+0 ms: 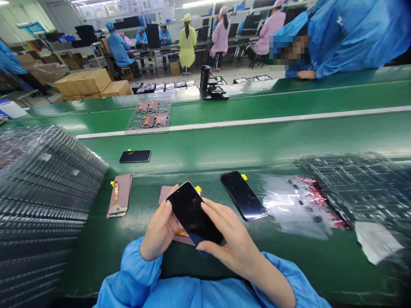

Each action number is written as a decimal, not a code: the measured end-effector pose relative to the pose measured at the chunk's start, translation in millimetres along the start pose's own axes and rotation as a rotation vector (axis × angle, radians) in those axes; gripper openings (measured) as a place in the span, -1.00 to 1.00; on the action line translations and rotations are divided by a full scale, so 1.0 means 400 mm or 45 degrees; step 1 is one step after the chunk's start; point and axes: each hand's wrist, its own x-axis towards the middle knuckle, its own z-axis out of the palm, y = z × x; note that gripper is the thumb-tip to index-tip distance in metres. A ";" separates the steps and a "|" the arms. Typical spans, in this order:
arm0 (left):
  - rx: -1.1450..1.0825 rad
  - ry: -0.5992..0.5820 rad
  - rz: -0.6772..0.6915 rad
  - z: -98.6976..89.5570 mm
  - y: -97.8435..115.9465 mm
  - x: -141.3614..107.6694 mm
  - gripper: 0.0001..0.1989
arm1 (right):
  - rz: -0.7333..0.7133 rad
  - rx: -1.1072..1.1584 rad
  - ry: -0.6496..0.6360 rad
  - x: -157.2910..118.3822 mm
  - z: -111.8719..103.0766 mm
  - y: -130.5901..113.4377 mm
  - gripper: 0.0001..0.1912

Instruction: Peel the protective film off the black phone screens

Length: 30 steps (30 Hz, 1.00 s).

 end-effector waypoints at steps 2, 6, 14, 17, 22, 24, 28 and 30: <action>-0.016 0.075 -0.063 0.001 0.023 0.011 -0.36 | 0.273 0.259 -0.098 0.001 -0.009 0.005 -0.37; -0.069 0.093 -0.024 -0.018 0.049 0.026 -0.43 | 0.626 0.828 -0.501 0.016 -0.034 0.010 -0.56; 0.046 -0.063 -0.027 0.003 0.059 0.033 -0.40 | 0.778 1.196 -0.410 0.000 -0.002 0.010 -0.63; 0.192 -0.127 -0.069 0.008 0.046 0.021 -0.37 | 0.781 1.124 -0.232 -0.010 0.006 0.023 -0.63; 0.635 -0.155 -0.067 0.009 0.014 -0.011 -0.63 | 0.822 1.023 -0.017 -0.027 0.006 0.050 -0.64; 0.746 -0.174 -0.018 0.016 0.013 -0.017 -0.73 | 0.842 1.039 0.004 -0.029 0.006 0.051 -0.63; 0.904 -0.151 0.057 0.029 0.014 -0.019 -0.78 | 0.859 1.052 0.027 -0.028 0.007 0.046 -0.63; 0.949 -0.108 0.067 0.030 0.008 -0.019 -0.73 | 0.859 1.044 0.032 -0.028 0.009 0.044 -0.65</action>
